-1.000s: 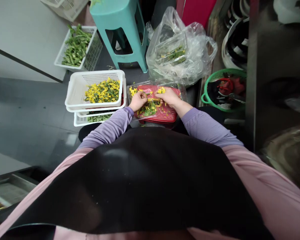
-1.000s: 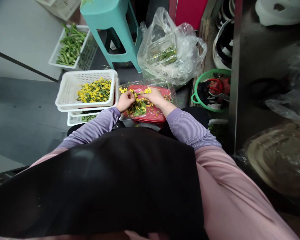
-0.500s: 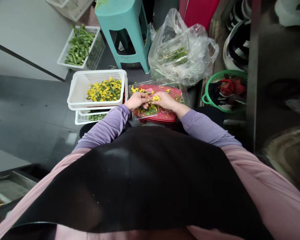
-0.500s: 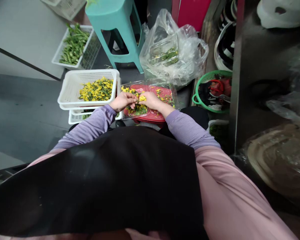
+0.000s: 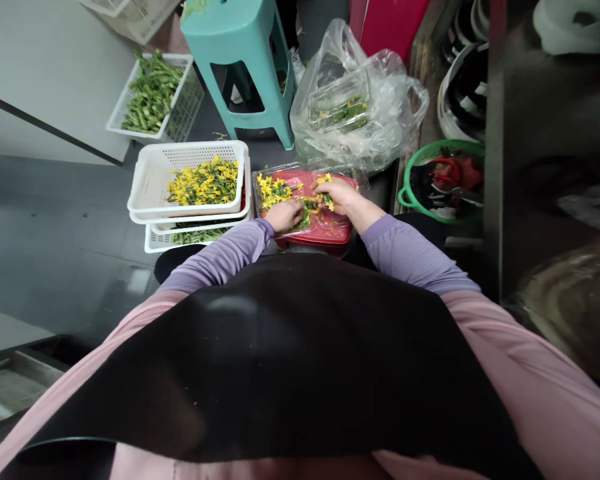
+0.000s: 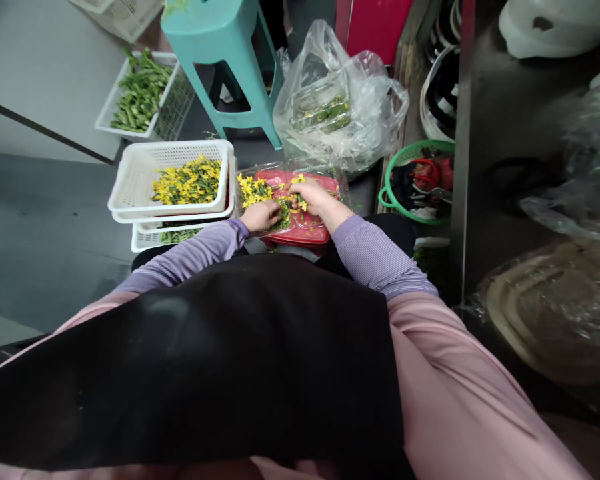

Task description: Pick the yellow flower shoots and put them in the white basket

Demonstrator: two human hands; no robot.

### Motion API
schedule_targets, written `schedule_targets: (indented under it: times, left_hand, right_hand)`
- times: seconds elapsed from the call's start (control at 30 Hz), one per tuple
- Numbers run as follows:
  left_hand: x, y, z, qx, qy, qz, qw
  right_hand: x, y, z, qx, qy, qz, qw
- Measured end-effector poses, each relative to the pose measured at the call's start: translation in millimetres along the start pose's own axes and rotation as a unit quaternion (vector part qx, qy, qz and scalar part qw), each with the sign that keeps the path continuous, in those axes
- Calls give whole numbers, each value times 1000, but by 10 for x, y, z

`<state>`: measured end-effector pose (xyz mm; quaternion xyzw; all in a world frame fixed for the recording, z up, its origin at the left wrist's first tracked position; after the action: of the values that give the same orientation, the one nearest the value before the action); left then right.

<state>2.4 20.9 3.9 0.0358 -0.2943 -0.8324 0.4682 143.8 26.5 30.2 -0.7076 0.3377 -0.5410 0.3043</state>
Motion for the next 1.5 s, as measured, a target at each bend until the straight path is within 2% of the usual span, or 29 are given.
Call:
schedule_targets:
  times: [0.03, 0.07, 0.13, 0.2, 0.27, 0.37, 0.47, 0.53, 0.6, 0.7, 0.77, 0.8, 0.87, 0.93, 1.0, 1.1, 1.2, 1.27, 1.33, 1.43, 1.5]
  left_hand:
    - [24, -51, 81, 79, 35, 53, 995]
    - [65, -102, 142, 172, 62, 108, 977]
    - [161, -142, 187, 358, 84, 188, 911]
    - [227, -89, 188, 481, 80, 210, 847]
    - [268, -32, 212, 521, 84, 215, 822]
    - [293, 15, 297, 502, 86, 215, 833]
    - [262, 57, 447, 450, 52, 185, 872]
    - [211, 59, 555, 407, 24, 162, 899]
    - [139, 14, 638, 361, 10, 144, 921]
    - [14, -121, 702, 222, 48, 112, 967]
    - [-58, -152, 641, 63, 56, 54, 995]
    - [-82, -149, 562, -20, 42, 20, 999]
    - [-107, -150, 360, -153, -9, -23, 988]
    - [-117, -175, 216, -220, -43, -23, 974]
    - [-128, -192, 185, -224, -43, -12, 974]
    - [-130, -213, 313, -131, 5, 5, 991]
    - [-66, -284, 498, 64, 64, 71, 993]
    - [20, -321, 562, 215, 96, 128, 964]
    - [117, -319, 556, 344, 109, 174, 916]
    - [227, -246, 456, 478, 82, 213, 848]
    - [269, -188, 379, 526, 56, 228, 818]
  right_hand:
    - [-16, 21, -2, 6, 2, -2, 1000]
    - [-33, 44, -9, 17, 1, 0, 1000]
    - [-57, 89, -50, 57, -17, 15, 998]
    - [-56, 126, -134, 114, -62, 37, 991]
    - [-31, 138, -216, 174, -103, 59, 978]
    - [2, 83, -257, 251, -115, 91, 957]
    - [15, -29, -239, 323, -98, 132, 932]
    - [25, -102, -228, 333, -89, 168, 924]
    - [31, -140, -220, 301, -92, 187, 931]
    - [4, -137, -169, 182, -92, 161, 966]
    - [-33, -116, -110, 74, -79, 119, 987]
    - [-52, -102, -84, 24, -75, 95, 992]
    - [-77, -76, -51, -47, -73, 49, 995]
    - [-80, -58, -36, -76, -74, 18, 994]
    - [-69, -53, -30, -75, -75, 14, 994]
    - [-56, -23, -12, -41, -53, 23, 997]
    - [-66, 44, -20, 28, -30, 27, 999]
    - [-78, 67, -58, 75, -24, 53, 995]
    - [-84, 72, -116, 105, -21, 94, 990]
    - [-90, 96, -217, 124, -33, 129, 983]
    - [-95, 120, -271, 137, -42, 131, 981]
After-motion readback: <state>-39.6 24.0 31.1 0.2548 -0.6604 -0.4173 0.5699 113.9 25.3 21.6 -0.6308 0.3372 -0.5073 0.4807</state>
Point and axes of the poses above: each hand's wrist, its own x-axis away from the middle knuckle, its own z-axis out of the back of the hand, y = z × x, the point moved 6 cm from there along -x, towards the middle knuckle, and after that the axes turned 1 degree about -y, right-handed, at the moved point
